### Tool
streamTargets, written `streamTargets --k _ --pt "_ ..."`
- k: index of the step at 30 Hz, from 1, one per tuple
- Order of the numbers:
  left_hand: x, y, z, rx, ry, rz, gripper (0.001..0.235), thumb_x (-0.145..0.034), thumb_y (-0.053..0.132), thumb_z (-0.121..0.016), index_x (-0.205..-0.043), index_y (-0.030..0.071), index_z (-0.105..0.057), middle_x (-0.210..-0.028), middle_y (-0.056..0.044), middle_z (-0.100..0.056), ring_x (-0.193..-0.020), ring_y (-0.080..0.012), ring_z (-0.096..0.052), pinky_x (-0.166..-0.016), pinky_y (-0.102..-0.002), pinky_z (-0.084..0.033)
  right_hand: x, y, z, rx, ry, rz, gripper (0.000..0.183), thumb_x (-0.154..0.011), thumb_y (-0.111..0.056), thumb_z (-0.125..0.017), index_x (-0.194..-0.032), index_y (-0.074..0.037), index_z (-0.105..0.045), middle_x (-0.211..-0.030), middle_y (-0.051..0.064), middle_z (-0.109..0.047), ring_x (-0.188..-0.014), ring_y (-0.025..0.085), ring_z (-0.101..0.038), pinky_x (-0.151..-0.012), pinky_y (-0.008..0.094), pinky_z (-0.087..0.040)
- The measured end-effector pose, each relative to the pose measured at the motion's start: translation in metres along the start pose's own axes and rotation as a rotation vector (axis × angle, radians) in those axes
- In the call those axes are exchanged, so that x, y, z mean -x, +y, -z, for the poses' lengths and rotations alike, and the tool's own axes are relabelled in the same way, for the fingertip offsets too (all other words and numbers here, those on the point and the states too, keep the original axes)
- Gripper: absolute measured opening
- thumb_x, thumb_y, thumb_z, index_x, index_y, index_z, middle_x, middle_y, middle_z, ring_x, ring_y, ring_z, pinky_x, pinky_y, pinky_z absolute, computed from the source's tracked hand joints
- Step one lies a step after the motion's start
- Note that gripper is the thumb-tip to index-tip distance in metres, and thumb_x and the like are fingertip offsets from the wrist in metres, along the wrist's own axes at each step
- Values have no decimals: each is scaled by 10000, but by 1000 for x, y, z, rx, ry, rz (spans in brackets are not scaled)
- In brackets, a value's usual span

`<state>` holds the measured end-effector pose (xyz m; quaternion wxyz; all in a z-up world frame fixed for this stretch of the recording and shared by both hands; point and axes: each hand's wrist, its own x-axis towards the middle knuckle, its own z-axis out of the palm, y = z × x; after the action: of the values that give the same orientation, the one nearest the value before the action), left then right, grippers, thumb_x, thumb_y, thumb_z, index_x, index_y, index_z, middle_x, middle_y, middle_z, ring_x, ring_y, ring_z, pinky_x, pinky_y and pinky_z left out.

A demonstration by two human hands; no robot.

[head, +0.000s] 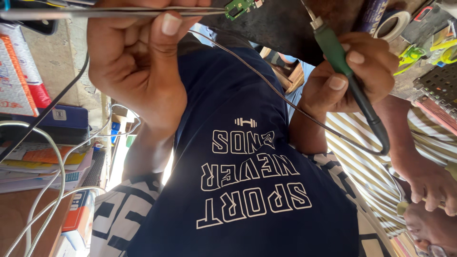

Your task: The person uses a hot air gun and a metal tool to work on a smartphone frame, then switches to soldering a small circuit board with a soldering iron and tweezers. The person also handles a tube of flux and a small ring-shaped component.

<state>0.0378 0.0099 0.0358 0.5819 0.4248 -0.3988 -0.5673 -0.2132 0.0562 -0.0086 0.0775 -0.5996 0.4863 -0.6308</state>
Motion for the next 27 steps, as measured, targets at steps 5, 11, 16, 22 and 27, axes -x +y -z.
streamTargets --k 5,11,16,22,27 --pt "-6 -7 -12 -218 62 -64 98 -1116 -62 -662 -1180 -9 -609 -914 -79 -678 -730 -46 -572 -780 -249 -532 3 -5 -3 36 53 -6 278 -992 -273 -628 -1078 -19 -556 -942 131 -515 -755 266 -563 -626 406 -547" --pt "-33 -27 -42 -591 80 -225 119 -1041 28 -769 -1004 31 -656 -673 -31 -543 -545 -47 -405 -523 -257 -279 5 -16 -1 8 51 -80 301 -997 -305 -650 -1073 -27 -562 -990 137 -530 -798 287 -592 -662 410 -563" --pt "-38 -23 -52 -563 75 -197 64 -1064 15 -756 -1095 16 -699 -668 -8 -535 -546 -38 -373 -514 -251 -248 3 -23 11 31 -47 -122 253 -1023 -261 -650 -1107 -34 -576 -1019 137 -573 -853 310 -631 -748 434 -577" --pt "-37 0 -55 -370 10 -181 61 -1139 -42 -665 -1193 -43 -637 -955 -80 -746 -863 -57 -650 -760 -178 -481 1 -22 12 -11 -88 -117 241 -1030 -245 -632 -1135 -34 -579 -1036 144 -572 -880 304 -631 -795 449 -591" --pt "-28 15 -52 -207 19 -112 67 -1145 -50 -644 -1174 -25 -588 -1022 -120 -729 -948 -116 -714 -922 -257 -616 -3 -24 14 -4 -91 -107 215 -1041 -216 -617 -1152 -38 -573 -1056 149 -556 -893 294 -629 -795 447 -592"
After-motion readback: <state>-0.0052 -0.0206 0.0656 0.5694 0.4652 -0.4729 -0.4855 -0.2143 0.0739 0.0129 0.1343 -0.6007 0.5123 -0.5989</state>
